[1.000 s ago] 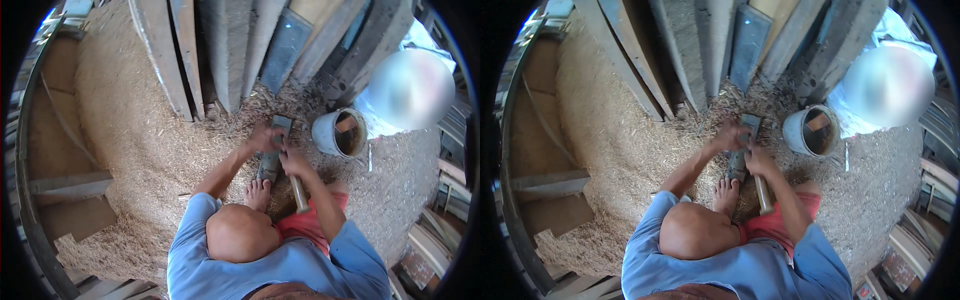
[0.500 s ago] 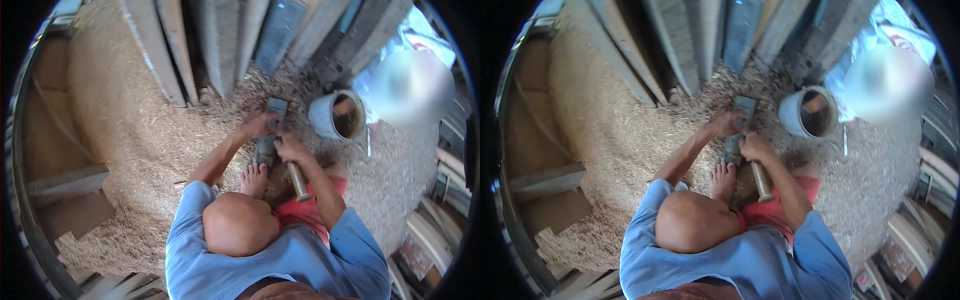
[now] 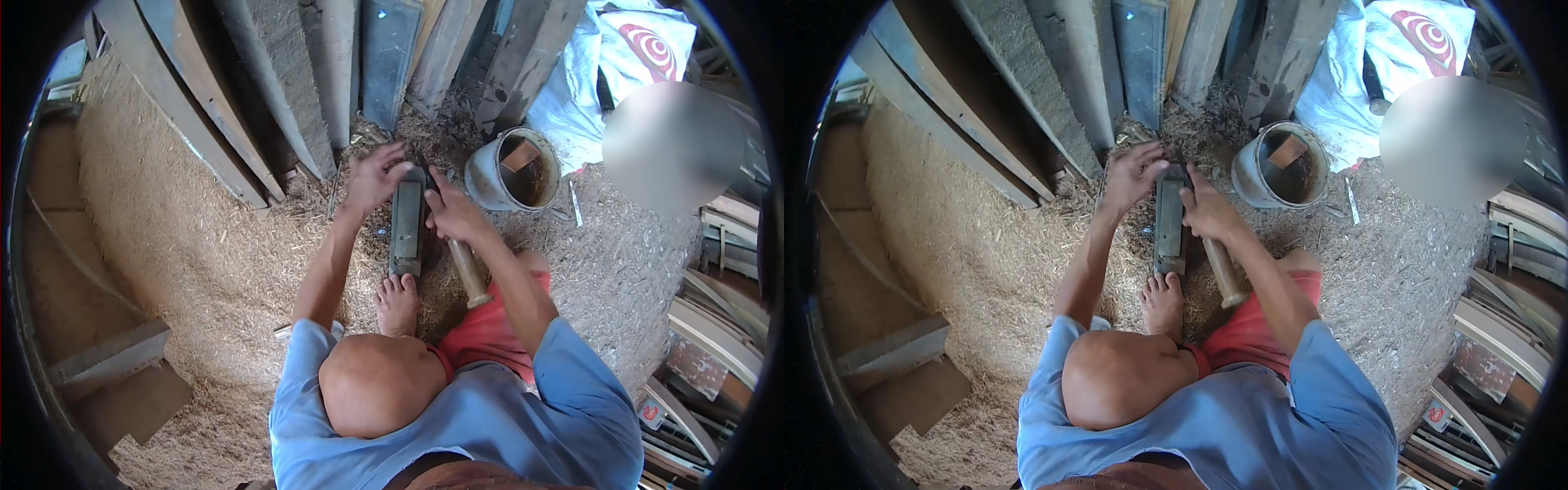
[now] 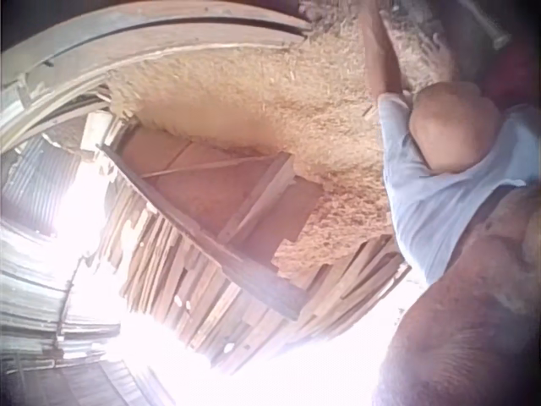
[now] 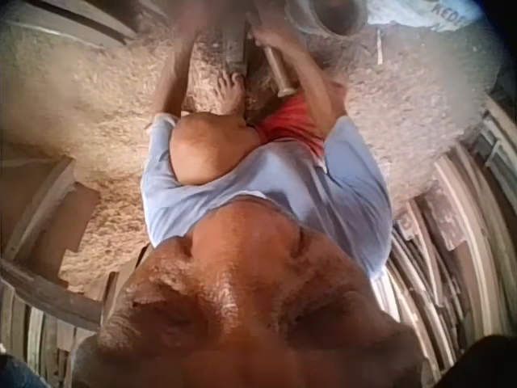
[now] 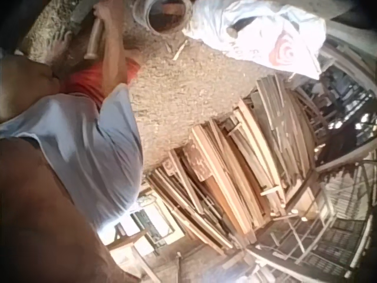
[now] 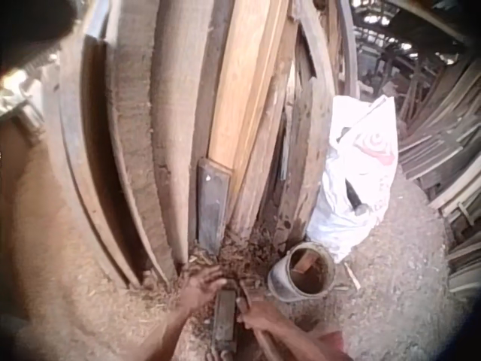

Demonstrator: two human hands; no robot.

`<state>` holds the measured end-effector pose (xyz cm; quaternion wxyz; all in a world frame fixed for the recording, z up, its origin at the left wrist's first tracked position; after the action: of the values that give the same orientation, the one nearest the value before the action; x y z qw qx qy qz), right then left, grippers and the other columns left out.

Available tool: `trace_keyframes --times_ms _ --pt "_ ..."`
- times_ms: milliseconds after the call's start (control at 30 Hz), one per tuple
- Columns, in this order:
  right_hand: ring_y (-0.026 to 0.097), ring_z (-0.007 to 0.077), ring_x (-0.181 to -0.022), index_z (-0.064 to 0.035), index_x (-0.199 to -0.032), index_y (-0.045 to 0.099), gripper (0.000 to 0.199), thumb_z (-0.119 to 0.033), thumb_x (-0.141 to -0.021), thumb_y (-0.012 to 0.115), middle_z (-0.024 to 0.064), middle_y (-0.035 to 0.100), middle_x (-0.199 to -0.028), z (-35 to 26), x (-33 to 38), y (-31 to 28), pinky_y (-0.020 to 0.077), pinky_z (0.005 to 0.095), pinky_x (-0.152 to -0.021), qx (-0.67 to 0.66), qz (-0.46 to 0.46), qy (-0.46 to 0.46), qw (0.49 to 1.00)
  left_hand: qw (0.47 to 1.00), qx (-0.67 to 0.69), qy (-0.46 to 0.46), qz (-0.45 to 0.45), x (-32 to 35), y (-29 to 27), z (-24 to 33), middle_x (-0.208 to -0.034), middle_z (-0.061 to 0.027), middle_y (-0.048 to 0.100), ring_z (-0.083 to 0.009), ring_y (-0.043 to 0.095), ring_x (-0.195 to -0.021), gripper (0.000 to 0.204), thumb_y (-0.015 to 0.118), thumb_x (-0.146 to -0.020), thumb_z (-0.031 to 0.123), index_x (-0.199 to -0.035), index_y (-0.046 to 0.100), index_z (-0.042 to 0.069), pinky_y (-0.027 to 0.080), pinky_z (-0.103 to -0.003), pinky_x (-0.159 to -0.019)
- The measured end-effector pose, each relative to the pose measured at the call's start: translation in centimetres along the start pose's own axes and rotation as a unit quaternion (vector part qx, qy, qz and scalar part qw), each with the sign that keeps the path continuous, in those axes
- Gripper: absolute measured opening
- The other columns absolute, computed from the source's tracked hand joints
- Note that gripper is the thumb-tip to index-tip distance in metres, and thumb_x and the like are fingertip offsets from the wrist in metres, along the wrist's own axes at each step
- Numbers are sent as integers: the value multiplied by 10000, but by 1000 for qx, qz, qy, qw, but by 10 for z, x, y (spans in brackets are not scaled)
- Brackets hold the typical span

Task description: The person sharpens a metal blade by hand, repeatedly rubbing it against a whetstone and occasionally dipping the stone or blade into a bucket of liquid.

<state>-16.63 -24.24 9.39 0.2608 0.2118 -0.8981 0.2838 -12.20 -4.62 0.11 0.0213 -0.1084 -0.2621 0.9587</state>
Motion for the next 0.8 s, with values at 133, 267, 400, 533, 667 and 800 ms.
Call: trace_keyframes --times_ms 133,267,400,533,667,800 --pt "563 110 -544 -99 -1418 486 355 -201 -1086 415 61 621 -799 54 18 21 506 292 -494 -260 -14 0 965 933 280 -223 -31 66 16 6 -1078 -83 751 -171 681 -1008 394 676 -1011 281 -1308 651 22 503 -333 -944" --pt "554 68 -623 -60 -1285 592 305 -212 -1074 433 -10 550 -793 75 30 56 512 253 -515 -396 -93 -25 913 843 458 -279 -49 103 26 21 -1087 -95 736 -179 683 -997 338 613 -1050 246 -1277 664 1 545 -335 -899" --pt "534 68 -602 -4 -1220 615 297 -203 -1053 469 -5 556 -787 78 34 63 482 228 -559 -449 -179 -28 875 733 616 -287 -34 103 18 22 -1084 -94 731 -176 684 -944 227 636 -1028 146 -1209 683 18 566 -329 -827" --pt "544 65 -626 0 -1280 590 299 -156 -1038 506 13 601 -828 63 42 60 497 239 -588 -378 -132 -91 912 729 629 -272 -2 101 17 21 -1007 -82 734 -156 686 -882 96 658 -1010 100 -1077 697 45 566 -305 -734" --pt "593 88 -662 25 -1347 550 358 -58 -1000 565 54 653 -887 72 40 69 508 263 -610 -90 80 -226 967 748 600 -280 38 99 20 24 -927 -64 745 -118 672 -765 68 689 -998 139 -982 689 73 537 -282 -663" --pt "635 113 -681 11 -1418 533 444 -32 -979 586 85 684 -894 74 44 71 522 283 -622 -97 60 -217 969 746 586 -314 31 98 15 23 -867 -58 750 -96 647 -669 181 677 -1012 245 -958 699 73 522 -260 -631"
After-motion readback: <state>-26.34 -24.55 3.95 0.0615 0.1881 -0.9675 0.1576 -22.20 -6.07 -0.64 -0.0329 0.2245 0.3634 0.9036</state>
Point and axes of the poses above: each hand's wrist, its own x-axis away from the middle knuckle, its own y-axis out of the palm, z = x × y, the point moved 1 cm from there along -x, towards the middle knuckle
